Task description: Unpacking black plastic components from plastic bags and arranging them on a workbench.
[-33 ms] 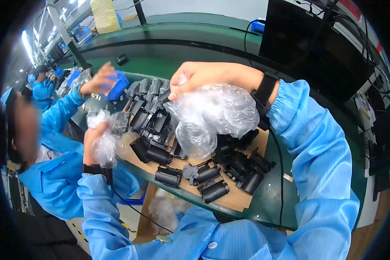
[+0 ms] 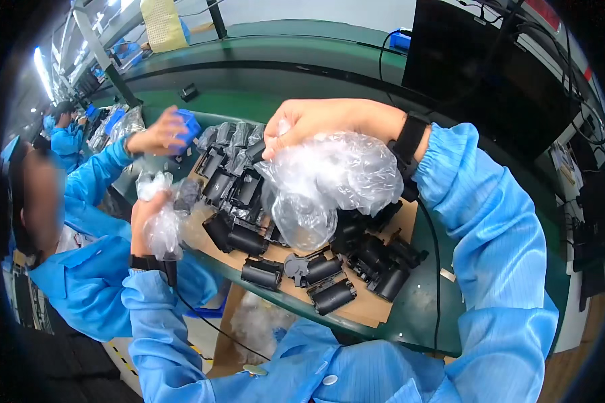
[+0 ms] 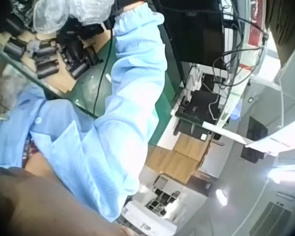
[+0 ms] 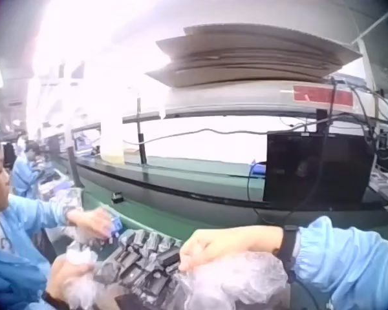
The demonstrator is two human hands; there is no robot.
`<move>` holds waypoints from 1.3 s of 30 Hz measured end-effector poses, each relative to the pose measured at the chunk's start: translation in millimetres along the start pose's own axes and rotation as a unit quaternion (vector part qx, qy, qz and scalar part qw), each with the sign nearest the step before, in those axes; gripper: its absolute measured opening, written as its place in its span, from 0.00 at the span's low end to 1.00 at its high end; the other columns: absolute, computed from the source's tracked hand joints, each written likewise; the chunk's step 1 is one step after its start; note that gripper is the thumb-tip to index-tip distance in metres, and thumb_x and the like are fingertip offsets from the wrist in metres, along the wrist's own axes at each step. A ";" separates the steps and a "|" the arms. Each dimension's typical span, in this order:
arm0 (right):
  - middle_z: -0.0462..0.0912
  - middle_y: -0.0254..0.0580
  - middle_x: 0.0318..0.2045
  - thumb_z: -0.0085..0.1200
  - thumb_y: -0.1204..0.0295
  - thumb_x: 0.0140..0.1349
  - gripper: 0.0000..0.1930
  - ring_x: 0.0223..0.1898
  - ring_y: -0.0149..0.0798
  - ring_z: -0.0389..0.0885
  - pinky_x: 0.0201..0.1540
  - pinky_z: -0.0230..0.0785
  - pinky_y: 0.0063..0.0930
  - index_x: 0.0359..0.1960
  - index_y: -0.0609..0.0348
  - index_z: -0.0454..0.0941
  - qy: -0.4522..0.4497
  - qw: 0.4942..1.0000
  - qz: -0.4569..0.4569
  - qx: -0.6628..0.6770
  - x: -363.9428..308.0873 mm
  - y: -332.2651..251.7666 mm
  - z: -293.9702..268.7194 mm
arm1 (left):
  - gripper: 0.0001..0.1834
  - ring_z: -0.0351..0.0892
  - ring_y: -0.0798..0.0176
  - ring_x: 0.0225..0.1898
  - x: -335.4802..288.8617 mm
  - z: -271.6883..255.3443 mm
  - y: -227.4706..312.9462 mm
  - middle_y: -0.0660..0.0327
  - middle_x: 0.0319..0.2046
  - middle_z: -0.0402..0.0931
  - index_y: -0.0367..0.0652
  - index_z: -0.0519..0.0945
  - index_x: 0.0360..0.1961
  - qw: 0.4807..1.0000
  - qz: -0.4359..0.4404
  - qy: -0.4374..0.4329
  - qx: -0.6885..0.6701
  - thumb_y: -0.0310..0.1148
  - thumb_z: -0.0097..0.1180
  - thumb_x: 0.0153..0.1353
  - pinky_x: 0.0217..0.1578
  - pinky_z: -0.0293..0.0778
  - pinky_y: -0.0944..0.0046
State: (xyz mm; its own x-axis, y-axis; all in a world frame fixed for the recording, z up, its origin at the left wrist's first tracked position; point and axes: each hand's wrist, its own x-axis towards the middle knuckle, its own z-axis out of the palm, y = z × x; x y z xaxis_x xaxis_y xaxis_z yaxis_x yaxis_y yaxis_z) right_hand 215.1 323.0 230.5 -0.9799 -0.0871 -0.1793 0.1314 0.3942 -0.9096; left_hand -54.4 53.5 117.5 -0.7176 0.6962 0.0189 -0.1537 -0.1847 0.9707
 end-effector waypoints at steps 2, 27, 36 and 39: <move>0.72 0.25 0.19 0.57 0.63 0.64 0.15 0.25 0.19 0.68 0.27 0.61 0.21 0.26 0.63 0.77 -0.003 0.998 -0.005 -0.057 4.1 3.0 -0.4 | 0.11 0.76 0.62 0.26 -1.2 -7.7 -4.0 0.60 0.28 0.78 0.38 0.78 0.41 0.999 0.019 -0.008 0.030 0.33 0.55 0.61 0.29 0.71 0.62; 0.79 0.44 0.21 0.55 0.67 0.62 0.11 0.23 0.42 0.76 0.30 0.69 0.33 0.28 0.63 0.79 0.230 0.919 -0.192 -0.258 77.0 5.6 68.2 | 0.10 0.74 0.66 0.27 -21.0 45.8 29.9 0.60 0.28 0.77 0.40 0.78 0.37 0.995 0.061 -0.055 0.062 0.34 0.60 0.60 0.30 0.71 0.65; 0.78 0.47 0.21 0.52 0.67 0.63 0.13 0.23 0.48 0.74 0.30 0.68 0.36 0.25 0.65 0.75 0.136 0.876 -0.203 -0.415 36.6 -34.7 45.2 | 0.10 0.74 0.70 0.26 -38.3 68.5 5.1 0.62 0.28 0.77 0.40 0.78 0.36 0.999 0.018 -0.030 0.022 0.35 0.62 0.59 0.28 0.71 0.68; 0.79 0.38 0.21 0.55 0.63 0.64 0.15 0.24 0.28 0.71 0.30 0.66 0.30 0.31 0.66 0.79 0.136 0.928 -0.217 -0.269 30.9 -48.9 33.6 | 0.12 0.75 0.72 0.25 -37.2 54.5 12.4 0.64 0.28 0.77 0.40 0.79 0.36 0.994 -0.003 -0.057 0.097 0.37 0.64 0.60 0.25 0.70 0.71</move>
State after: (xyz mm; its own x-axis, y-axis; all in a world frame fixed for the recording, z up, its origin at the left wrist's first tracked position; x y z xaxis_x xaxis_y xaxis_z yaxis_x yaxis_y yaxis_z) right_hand 183.5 270.2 256.9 -0.9340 -0.1393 0.3290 -0.3076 0.7821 -0.5420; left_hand 7.4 63.1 141.9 -0.6345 0.7724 0.0297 -0.0155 -0.0511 0.9986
